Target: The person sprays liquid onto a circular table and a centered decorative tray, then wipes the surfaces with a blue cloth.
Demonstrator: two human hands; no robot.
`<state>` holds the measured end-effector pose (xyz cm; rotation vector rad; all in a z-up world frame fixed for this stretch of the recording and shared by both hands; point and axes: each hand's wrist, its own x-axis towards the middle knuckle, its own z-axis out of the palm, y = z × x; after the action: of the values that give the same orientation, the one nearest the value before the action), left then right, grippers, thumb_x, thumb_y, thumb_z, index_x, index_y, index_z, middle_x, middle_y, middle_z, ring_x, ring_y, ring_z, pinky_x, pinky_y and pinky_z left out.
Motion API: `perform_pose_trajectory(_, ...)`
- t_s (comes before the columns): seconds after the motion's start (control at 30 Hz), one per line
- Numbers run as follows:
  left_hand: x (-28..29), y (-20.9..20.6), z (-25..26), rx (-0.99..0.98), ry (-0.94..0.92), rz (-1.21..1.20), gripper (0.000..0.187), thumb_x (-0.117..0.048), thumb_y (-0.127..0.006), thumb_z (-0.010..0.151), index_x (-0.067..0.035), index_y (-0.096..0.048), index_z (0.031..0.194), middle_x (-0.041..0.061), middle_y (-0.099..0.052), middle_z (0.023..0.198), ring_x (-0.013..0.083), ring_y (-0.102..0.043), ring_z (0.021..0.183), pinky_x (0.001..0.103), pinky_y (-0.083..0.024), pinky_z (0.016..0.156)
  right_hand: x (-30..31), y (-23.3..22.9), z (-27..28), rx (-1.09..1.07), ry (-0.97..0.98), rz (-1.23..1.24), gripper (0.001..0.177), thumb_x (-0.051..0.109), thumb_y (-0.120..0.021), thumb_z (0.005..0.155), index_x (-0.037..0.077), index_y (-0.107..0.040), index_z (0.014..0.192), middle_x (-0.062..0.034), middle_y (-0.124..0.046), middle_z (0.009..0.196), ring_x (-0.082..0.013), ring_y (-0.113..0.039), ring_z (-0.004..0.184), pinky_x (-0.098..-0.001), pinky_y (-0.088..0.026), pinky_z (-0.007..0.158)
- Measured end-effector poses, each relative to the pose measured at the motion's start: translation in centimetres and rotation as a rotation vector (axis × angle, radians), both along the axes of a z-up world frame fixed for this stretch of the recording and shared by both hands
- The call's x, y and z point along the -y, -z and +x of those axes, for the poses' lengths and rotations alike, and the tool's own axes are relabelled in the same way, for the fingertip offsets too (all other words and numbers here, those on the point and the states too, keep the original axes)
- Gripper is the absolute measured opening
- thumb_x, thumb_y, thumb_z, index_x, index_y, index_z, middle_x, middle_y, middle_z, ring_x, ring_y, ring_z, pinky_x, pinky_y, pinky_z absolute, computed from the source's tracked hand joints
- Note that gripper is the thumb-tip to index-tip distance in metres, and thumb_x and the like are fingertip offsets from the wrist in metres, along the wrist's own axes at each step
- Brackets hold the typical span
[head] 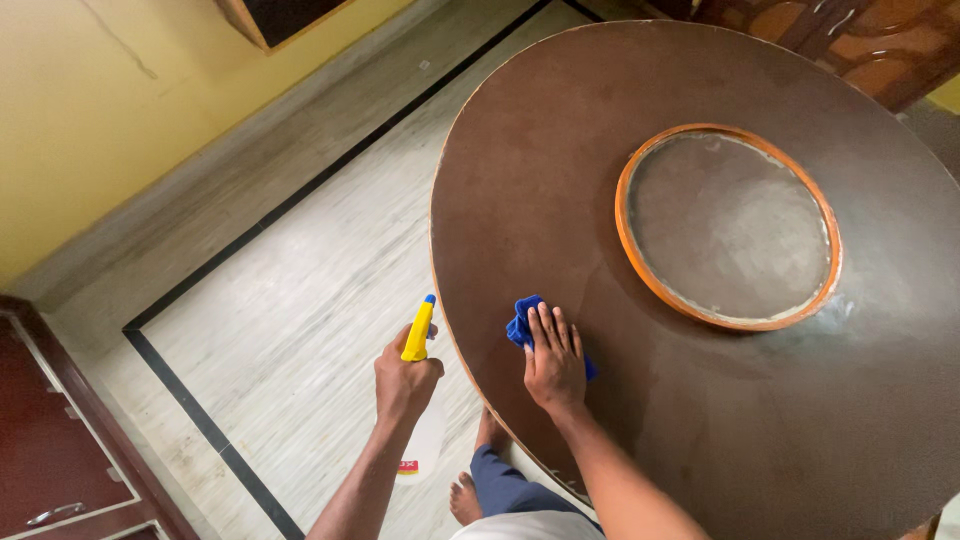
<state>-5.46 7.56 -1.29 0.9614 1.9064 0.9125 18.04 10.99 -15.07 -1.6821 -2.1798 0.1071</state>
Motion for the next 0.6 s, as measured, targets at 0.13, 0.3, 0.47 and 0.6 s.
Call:
perform_pose_trajectory(0.13,-0.5,0.1,0.0,-0.001,0.002,-0.004,0.043,-0.003,-0.067,0.065,-0.012,-0.071,0.107,0.009,-0.061,0.069,0.0196,-0.059,0.063,0.036,-0.049,0.066,-0.8,-0.2,0.5,0.001,0.02,0.012,0.059,0.027,-0.048,0.1,0.012,-0.039,0.157,-0.009,-0.039,0.163,-0.0326,-0.035,0.15,-0.0557,-0.027,0.12)
perform_pose_trajectory(0.3,-1.0,0.0,-0.1,0.01,0.008,-0.024,0.043,-0.001,-0.065,0.066,-0.012,-0.071,0.108,0.007,-0.06,0.068,0.0188,-0.057,0.062,0.036,-0.048,0.064,-1.8,-0.3,1.4,0.001,0.046,0.001,0.059,0.026,-0.048,0.1,0.012,-0.039,0.156,-0.0101,-0.039,0.163,-0.0341,-0.035,0.15,-0.0565,-0.028,0.119)
perform_pose_trajectory(0.47,-1.5,-0.2,-0.1,0.022,0.011,-0.013,0.042,-0.001,-0.065,0.067,-0.011,-0.071,0.107,0.007,-0.057,0.066,0.0181,-0.055,0.061,0.035,-0.047,0.063,-2.9,0.2,2.7,0.006,0.062,0.024,0.058,0.027,-0.047,0.101,0.013,-0.039,0.157,-0.0091,-0.039,0.163,-0.0341,-0.034,0.151,-0.057,-0.028,0.119)
perform_pose_trajectory(0.6,-1.7,-0.2,-0.2,0.025,0.002,-0.027,0.042,-0.001,-0.065,0.067,-0.011,-0.071,0.107,0.008,-0.057,0.065,0.0183,-0.055,0.061,0.035,-0.047,0.063,-3.6,0.7,3.7,0.021,0.091,0.019,0.058,0.028,-0.047,0.102,0.015,-0.039,0.157,-0.0065,-0.038,0.164,-0.0331,-0.033,0.152,-0.0585,-0.026,0.12)
